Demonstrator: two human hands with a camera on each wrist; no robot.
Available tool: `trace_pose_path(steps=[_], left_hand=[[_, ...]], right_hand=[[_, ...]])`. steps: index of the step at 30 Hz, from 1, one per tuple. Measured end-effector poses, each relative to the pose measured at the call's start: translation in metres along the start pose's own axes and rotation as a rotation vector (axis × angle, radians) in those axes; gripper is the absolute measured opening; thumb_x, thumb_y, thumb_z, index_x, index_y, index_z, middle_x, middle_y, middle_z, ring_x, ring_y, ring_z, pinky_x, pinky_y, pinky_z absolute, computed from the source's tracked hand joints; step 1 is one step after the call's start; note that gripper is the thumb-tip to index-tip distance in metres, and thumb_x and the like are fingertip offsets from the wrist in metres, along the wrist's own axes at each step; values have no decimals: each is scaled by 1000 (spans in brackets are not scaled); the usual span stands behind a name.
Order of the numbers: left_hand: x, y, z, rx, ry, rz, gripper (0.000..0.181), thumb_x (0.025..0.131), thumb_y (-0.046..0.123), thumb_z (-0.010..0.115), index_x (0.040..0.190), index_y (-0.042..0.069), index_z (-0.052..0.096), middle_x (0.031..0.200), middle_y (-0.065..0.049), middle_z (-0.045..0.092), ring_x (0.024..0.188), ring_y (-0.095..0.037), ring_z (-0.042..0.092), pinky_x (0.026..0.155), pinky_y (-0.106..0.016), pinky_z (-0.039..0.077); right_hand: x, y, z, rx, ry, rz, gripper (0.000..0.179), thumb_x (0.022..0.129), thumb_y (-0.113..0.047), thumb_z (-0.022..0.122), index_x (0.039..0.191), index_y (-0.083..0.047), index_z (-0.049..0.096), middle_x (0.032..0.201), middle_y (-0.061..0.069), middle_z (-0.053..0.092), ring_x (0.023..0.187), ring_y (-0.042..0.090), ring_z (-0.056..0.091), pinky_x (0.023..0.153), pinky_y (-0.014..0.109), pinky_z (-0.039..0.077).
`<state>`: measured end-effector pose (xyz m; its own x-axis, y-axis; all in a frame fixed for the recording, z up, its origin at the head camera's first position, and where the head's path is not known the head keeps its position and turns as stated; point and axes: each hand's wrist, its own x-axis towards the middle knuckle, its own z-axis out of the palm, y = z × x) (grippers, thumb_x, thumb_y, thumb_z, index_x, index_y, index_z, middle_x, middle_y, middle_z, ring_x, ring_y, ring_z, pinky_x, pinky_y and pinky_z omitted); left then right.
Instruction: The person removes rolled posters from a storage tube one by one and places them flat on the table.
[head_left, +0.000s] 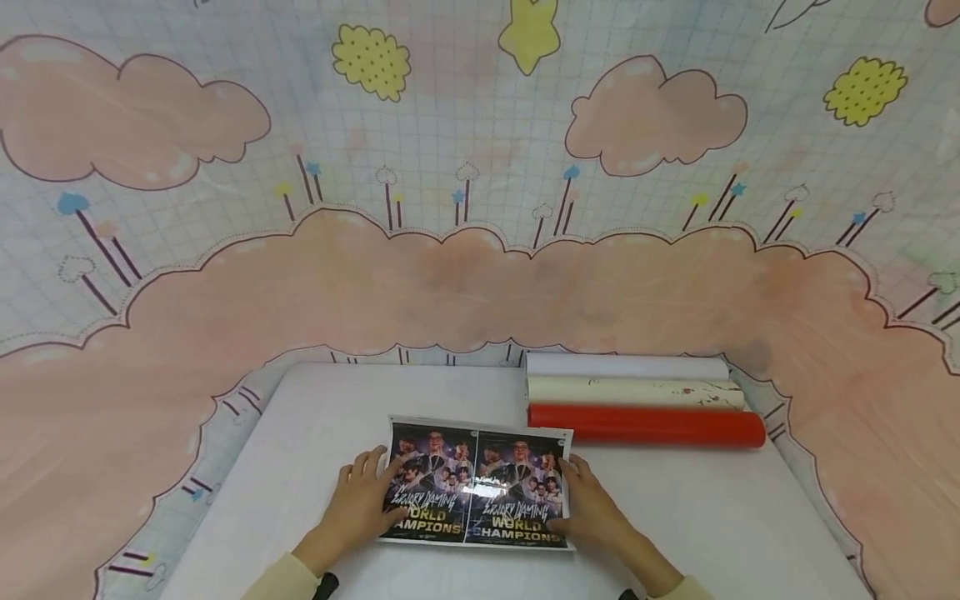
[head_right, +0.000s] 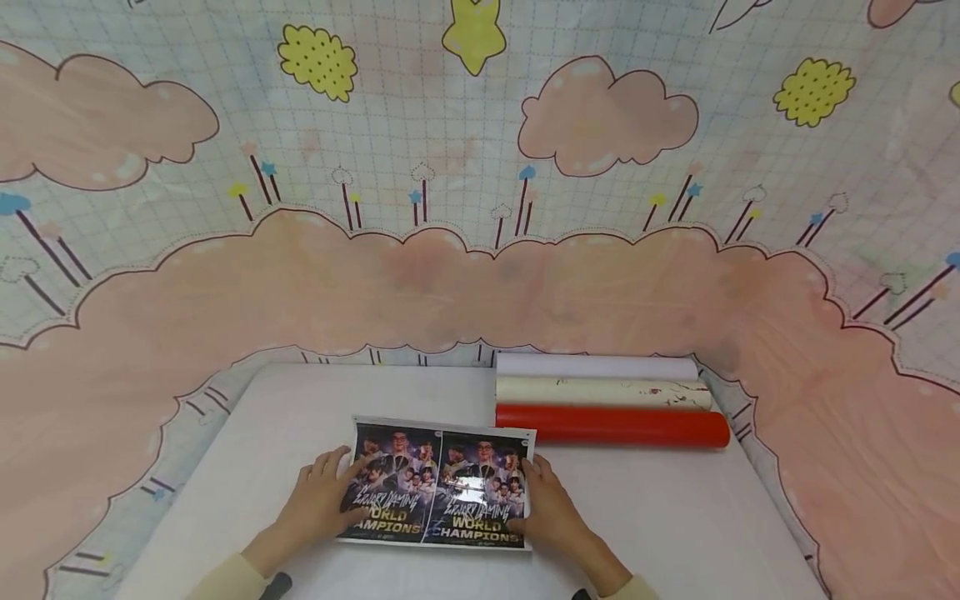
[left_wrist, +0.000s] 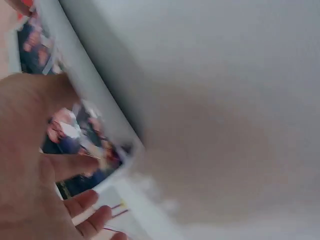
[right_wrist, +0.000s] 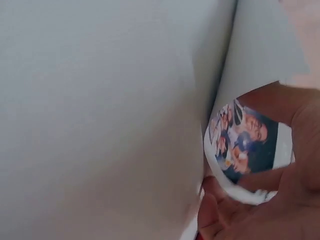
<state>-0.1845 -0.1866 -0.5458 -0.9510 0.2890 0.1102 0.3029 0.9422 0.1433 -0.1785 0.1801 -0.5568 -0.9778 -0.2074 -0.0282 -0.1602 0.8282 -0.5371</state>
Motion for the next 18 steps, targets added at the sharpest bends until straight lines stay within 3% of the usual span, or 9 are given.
trace_pose_path(steps=[4,8,11,13,15,18], left_hand=[[-10,6,-7,71,37,47,65,73,50,71,124,10,59,129,-16,52,118,-35,47,92,-54,39],[-16,6,-8,-59,-71,165,60,80,57,61,123,14,60,129,-9,56,119,-31,50,95,-53,41],[-22,6,-7,-124,-121,311,56,82,60,57,123,21,59,128,0,57,119,-26,53,97,-49,44],[-25,6,-7,-125,-81,407,46,82,54,61,117,24,62,121,5,61,113,-21,57,93,-44,48],[-27,8,-6,-99,13,468,31,82,41,67,109,26,66,111,9,65,105,-17,61,88,-39,51],[-29,7,-3,-87,132,488,17,80,27,70,97,25,69,98,12,68,92,-10,64,80,-32,53]], right_hand=[[2,-8,6,-5,6,17,99,59,-35,86,136,5,38,142,24,36,125,40,44,100,52,42],[3,-16,8,-13,-13,33,99,59,-37,86,136,5,38,139,26,38,125,41,43,101,53,40],[3,-18,8,-29,-23,38,98,59,-38,86,136,3,40,138,27,39,124,42,43,99,55,40],[3,-18,9,-36,-20,35,96,60,-38,85,136,1,41,138,27,39,124,42,43,99,55,41],[3,-18,9,-44,-14,23,95,60,-39,85,136,0,42,137,27,40,124,42,43,98,55,42],[3,-19,10,-44,-12,11,94,61,-39,85,136,-1,42,137,26,41,124,42,43,97,55,42]])
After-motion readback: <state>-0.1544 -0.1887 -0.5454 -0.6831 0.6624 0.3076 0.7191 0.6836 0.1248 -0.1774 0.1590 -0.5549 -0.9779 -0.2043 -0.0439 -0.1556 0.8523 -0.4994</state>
